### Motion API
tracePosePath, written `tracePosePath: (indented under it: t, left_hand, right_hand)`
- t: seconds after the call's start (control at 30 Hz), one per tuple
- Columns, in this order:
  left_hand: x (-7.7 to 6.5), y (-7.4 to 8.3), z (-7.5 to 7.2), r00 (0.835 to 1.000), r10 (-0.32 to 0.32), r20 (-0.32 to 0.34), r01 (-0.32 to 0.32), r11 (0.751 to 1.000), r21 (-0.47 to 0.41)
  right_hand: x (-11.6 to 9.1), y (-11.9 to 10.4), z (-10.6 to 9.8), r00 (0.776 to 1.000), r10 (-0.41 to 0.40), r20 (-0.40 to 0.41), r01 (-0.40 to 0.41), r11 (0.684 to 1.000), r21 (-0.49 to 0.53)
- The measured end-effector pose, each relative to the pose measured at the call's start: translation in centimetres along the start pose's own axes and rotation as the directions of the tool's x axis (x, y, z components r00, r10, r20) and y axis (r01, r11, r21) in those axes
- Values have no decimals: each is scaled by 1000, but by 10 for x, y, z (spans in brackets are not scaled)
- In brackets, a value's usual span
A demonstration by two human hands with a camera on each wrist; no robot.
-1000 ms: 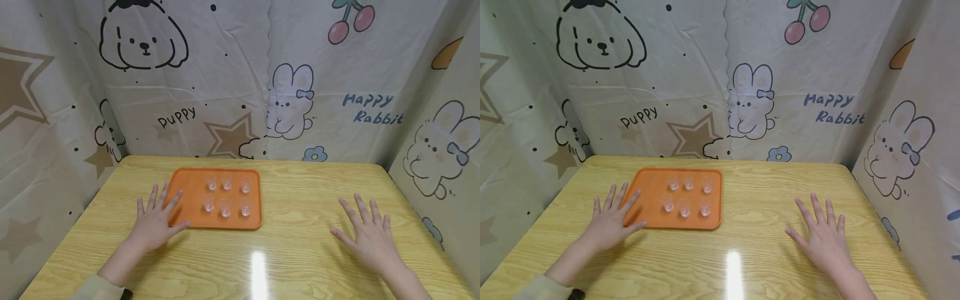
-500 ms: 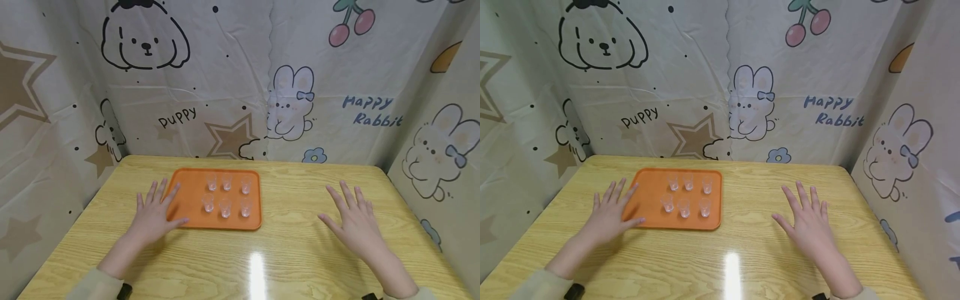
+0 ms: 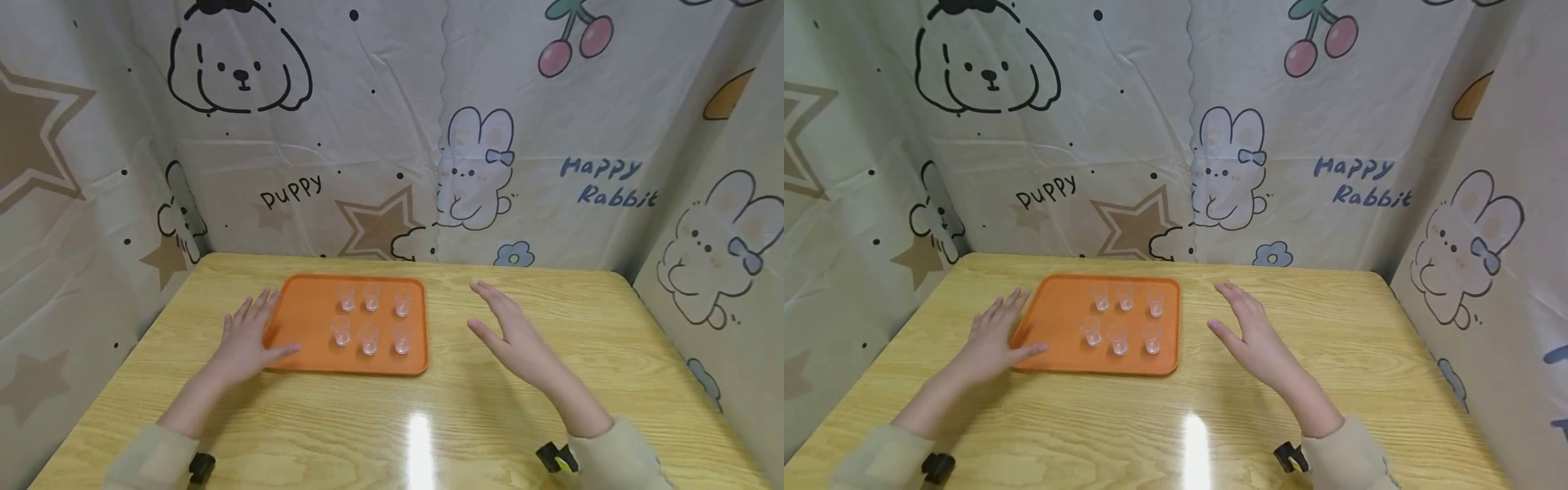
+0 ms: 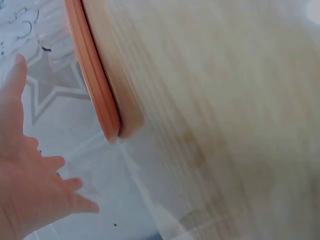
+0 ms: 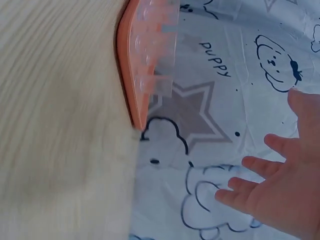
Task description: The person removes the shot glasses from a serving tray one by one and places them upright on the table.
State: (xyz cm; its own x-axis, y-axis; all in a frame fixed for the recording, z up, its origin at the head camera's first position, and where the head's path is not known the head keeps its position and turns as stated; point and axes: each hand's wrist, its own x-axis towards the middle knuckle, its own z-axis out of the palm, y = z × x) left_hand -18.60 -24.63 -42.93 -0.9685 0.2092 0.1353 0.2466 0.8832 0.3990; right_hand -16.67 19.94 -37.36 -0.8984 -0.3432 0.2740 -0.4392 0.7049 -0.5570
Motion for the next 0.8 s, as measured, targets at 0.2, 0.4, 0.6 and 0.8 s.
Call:
tracePosePath:
  t: [0.2, 0.4, 0.6, 0.8]
  left_hand:
    - [5, -15, 1, 994, -30, 102, 38, 996, -81]
    - [8, -22, 0, 977, -19, 214, 57, 983, -172]
    - [10, -25, 0, 967, 11, 253, 38, 982, -187]
    - [6, -30, 4, 966, 49, 254, -21, 994, -111]
  right_hand:
    - [16, 1, 30, 999, 8, 49, -18, 978, 207]
    - [32, 6, 55, 988, 56, 143, -104, 929, 354]
    - [45, 6, 70, 967, 67, 246, -167, 896, 410]
    - [52, 6, 81, 954, 48, 297, -178, 887, 427]
